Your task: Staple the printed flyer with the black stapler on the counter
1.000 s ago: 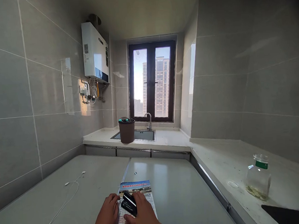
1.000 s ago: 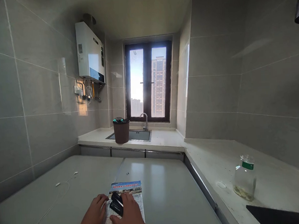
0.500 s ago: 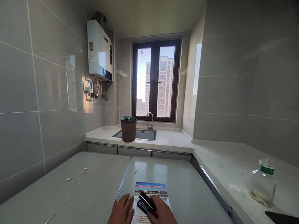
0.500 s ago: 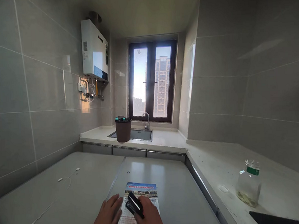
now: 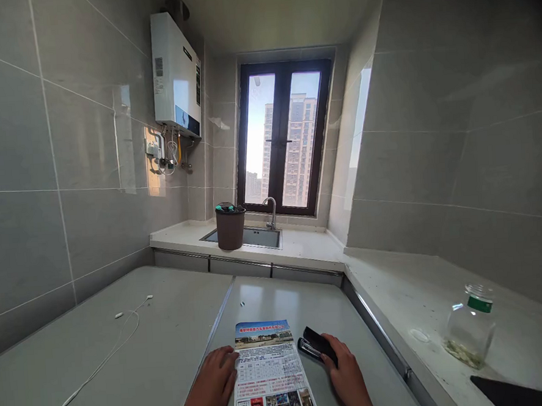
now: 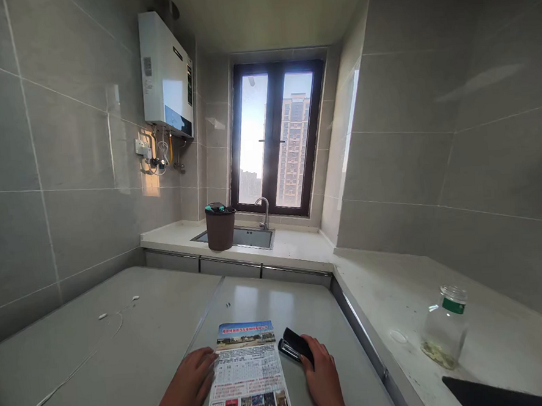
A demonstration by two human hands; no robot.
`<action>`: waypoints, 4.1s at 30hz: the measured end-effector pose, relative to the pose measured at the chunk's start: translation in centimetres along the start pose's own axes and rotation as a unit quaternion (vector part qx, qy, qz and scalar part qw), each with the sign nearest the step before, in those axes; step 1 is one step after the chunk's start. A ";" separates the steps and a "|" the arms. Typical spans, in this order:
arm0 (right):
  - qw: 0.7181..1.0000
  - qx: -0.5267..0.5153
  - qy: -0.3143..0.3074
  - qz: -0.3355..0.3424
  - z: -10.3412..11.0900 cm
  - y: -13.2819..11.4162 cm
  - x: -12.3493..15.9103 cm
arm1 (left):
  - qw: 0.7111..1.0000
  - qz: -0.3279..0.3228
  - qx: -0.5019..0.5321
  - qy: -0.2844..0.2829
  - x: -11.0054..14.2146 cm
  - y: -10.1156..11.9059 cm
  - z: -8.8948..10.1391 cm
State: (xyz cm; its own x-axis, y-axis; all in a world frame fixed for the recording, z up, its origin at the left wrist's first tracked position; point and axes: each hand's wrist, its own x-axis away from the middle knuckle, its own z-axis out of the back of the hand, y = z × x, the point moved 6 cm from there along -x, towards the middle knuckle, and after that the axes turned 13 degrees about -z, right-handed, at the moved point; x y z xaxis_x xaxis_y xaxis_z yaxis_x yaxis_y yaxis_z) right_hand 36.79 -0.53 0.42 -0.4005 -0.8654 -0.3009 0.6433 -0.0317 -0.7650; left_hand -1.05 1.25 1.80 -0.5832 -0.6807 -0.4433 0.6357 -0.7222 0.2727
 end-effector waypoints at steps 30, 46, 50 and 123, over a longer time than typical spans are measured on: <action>0.992 0.002 -0.102 0.073 0.3 -2.8 2.7 | 0.976 0.007 0.113 -0.188 -2.9 8.0 -5.6; 0.975 0.062 -0.151 0.151 -0.6 -3.3 3.3 | 0.983 -0.026 0.056 -0.175 -6.0 10.2 -4.9; 0.973 0.077 -0.153 0.156 -0.7 -3.2 3.3 | 0.976 -0.100 0.139 -0.134 -6.2 11.4 -5.6; 0.981 0.170 0.094 -0.008 0.3 1.0 2.1 | 0.970 -0.174 0.163 -0.042 -5.3 11.4 -5.6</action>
State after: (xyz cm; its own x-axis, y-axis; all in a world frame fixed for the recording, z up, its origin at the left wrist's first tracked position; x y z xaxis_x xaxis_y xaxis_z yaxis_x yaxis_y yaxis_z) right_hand 36.80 -2.51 -0.82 -0.5058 -0.7563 -0.4149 0.8030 -0.2371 -0.5468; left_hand 12.13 -2.73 2.50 -0.7813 -0.3865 -0.4901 0.2069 -0.9012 0.3809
